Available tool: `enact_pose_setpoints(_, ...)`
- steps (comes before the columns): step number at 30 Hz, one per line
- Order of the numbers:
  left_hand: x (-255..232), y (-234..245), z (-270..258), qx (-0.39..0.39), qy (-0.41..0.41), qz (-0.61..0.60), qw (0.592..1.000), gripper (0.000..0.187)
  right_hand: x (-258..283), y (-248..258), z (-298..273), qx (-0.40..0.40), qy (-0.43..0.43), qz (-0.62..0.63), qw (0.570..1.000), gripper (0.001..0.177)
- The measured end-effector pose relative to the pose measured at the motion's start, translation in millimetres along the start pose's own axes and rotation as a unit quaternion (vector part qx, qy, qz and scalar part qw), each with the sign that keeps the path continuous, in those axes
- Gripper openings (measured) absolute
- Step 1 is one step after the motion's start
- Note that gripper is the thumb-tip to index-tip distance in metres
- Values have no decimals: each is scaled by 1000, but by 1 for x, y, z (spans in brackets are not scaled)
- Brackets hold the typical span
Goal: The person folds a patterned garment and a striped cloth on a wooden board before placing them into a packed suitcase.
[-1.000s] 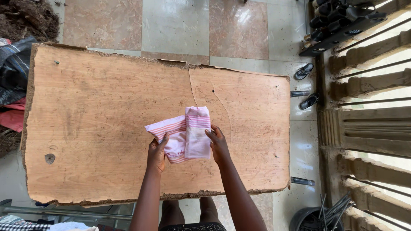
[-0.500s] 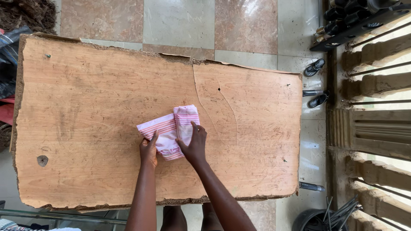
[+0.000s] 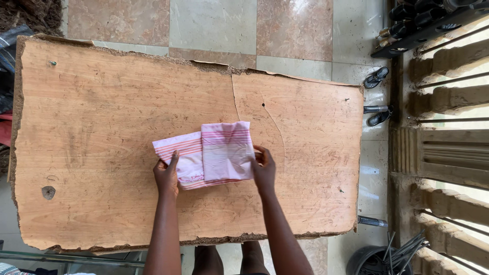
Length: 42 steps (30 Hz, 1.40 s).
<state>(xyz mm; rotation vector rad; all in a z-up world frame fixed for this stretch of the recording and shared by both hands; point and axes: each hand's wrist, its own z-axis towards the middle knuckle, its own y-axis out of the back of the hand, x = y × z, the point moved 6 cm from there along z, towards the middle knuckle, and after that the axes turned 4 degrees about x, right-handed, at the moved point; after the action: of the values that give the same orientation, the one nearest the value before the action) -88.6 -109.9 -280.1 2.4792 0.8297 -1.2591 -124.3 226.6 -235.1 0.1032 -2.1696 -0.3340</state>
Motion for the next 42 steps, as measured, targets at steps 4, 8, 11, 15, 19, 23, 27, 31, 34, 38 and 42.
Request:
enact_pose_setpoints(4, -1, 6, 3, -1, 11, 13, 1000, 24, 5, 32, -4, -105, 101, -51, 988, 44)
enact_pose_setpoints(8, -6, 5, -1, -6, 19, -5, 1000, 28, 12, 18, -10, -119, 101, -76, 985, 39)
enact_pose_setpoints(11, -15, 4, -5, -15, 23, -31, 999, 33, 23, -30, -19, -28, 88, -111, 989, 52)
enact_pose_setpoints(15, -23, 3, -11, -23, 27, -47, 998, 36, 35, -96, -31, 48, 125, -193, 972, 93)
enact_pose_setpoints(19, -23, 1, -14, -4, 9, -51, 999, 35, 40, -128, -31, 12, 226, -285, 932, 124)
enact_pose_setpoints(23, -17, 4, -14, -8, 24, -37, 999, 34, 25, -132, -17, 20, 195, -342, 919, 119)
enact_pose_setpoints(27, -15, 5, -15, -10, 18, -75, 997, 36, 31, -115, -14, 4, 241, -295, 925, 94)
enact_pose_setpoints(31, -16, 11, -13, -16, 17, -65, 998, 36, 5, -72, 7, 96, 10, -22, 995, 43)
enact_pose_setpoints(34, -19, 18, -10, -12, 9, -71, 997, 36, -6, -30, 9, 102, -84, 143, 981, 20)
enact_pose_setpoints(38, -28, 35, -4, -25, -7, -52, 998, 33, -7, 42, 2, 53, -51, 165, 983, 14)
enact_pose_setpoints(42, -42, 49, -2, -38, -19, -44, 998, 32, -17, 96, 9, -20, -52, 188, 981, 18)
